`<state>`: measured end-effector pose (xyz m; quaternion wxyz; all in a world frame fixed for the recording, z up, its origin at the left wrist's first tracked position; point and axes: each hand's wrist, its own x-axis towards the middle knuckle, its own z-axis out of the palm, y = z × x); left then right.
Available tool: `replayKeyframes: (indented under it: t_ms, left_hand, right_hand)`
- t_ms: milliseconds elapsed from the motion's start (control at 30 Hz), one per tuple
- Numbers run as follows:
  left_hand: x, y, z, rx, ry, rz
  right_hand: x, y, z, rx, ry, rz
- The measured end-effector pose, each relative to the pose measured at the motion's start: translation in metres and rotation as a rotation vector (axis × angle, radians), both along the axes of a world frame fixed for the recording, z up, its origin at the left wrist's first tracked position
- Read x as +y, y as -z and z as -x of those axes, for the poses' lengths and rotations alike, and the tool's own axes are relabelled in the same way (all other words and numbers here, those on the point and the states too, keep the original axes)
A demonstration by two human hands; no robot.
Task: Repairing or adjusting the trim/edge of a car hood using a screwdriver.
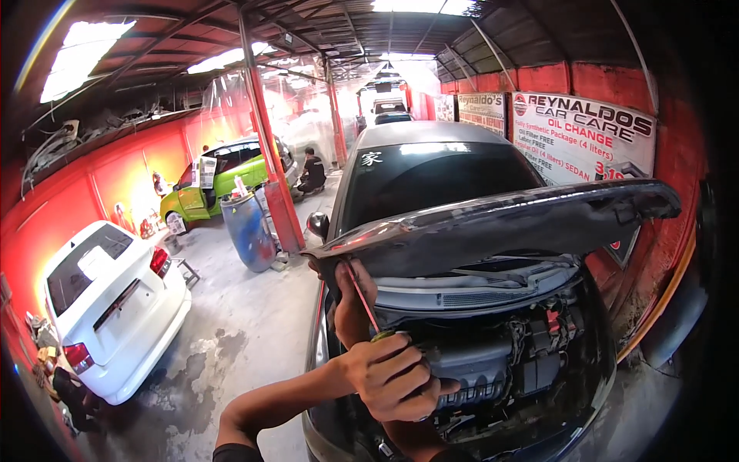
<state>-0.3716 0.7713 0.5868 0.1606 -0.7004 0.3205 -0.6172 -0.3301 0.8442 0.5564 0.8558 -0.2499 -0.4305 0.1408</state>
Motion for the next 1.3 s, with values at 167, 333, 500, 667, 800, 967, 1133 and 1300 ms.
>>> replayKeyframes:
  t_ms: [167, 333, 500, 667, 800, 967, 1133, 1300]
  left_hand:
    - [0.003, 0.007, 0.007, 0.116, -0.091, -0.096]
    - [0.014, 0.031, 0.011, 0.264, -0.111, -0.27]
    - [0.008, 0.024, 0.013, 0.255, -0.119, -0.283]
    - [0.011, 0.007, 0.013, 0.256, -0.144, -0.254]
    - [0.013, 0.008, 0.011, 0.218, -0.123, -0.215]
    - [0.005, 0.003, 0.008, 0.161, -0.061, -0.132]
    - [-0.006, -0.018, 0.01, 0.189, -0.111, 0.007]
    - [-0.02, -0.05, -0.011, 0.066, -0.148, 0.147]
  right_hand:
    - [-0.012, -0.01, 0.005, 0.105, -0.071, -0.072]
    - [0.016, 0.02, -0.002, 0.059, -0.044, -0.108]
    - [0.005, 0.007, 0.001, 0.082, -0.071, -0.11]
    - [-0.002, -0.001, 0.003, 0.11, -0.107, -0.086]
    - [0.002, 0.006, 0.002, 0.059, -0.1, -0.063]
    - [-0.009, 0.0, 0.001, 0.024, -0.058, 0.008]
    - [-0.003, 0.005, 0.005, -0.013, 0.013, 0.041]
    - [-0.017, -0.005, -0.003, 0.061, 0.069, -0.038]
